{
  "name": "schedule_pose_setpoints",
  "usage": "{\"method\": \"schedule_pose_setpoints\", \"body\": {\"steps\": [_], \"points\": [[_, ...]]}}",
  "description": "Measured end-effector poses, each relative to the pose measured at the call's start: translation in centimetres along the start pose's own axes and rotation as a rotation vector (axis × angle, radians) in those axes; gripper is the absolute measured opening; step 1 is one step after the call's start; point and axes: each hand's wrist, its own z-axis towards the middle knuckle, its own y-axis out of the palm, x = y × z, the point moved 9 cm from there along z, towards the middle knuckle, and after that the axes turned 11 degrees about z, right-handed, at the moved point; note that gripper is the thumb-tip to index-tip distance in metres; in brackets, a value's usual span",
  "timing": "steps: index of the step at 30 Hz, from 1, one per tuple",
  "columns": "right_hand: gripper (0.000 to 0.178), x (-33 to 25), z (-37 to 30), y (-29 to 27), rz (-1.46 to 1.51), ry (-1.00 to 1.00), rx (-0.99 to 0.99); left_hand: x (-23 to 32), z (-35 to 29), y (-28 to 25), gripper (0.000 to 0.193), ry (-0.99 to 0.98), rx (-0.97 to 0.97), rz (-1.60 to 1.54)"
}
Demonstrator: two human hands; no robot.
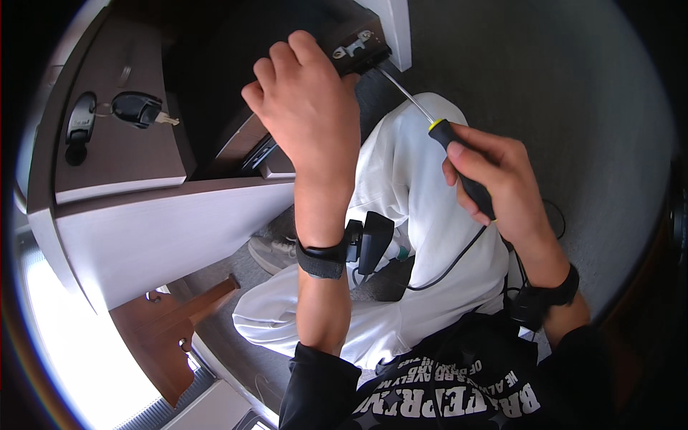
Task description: The person sits on the floor and uses a screwdriver to tighten screws on the side of a white drawer. They repeatedly open and close the drawer to check alignment and continue adjusting the screws.
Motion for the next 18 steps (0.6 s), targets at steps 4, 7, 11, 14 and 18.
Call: {"method": "schedule_pose_setpoints", "body": {"steps": [4, 7, 11, 14, 18], "points": [[0.032, -0.6, 0.0, -0.3, -0.172, -0.111, 0.036, -0.2, -0.2, 0.1, 0.059, -0.001, -0.023, -0.007], [0.046, -2.4, -0.7, 0.7, -0.589, -0.421, 0.081, -0.3, -0.3, 0.1, 0.058, 0.0, -0.022, -0.011], [0.057, -1.9, -2.6, 2.2, -0.937, -0.577, 0.112, -0.3, -0.4, 0.2, 0.058, 0.006, -0.029, -0.014], [0.06, -1.7, -3.4, 2.8, -1.158, -0.726, 0.226, -0.4, -0.4, 0.1, 0.058, 0.0, -0.026, -0.017], [0.057, -1.3, -3.6, 2.9, -1.173, -0.784, 0.33, -0.2, -0.5, -0.1, 0.055, -0.016, 0.002, -0.013]]}}
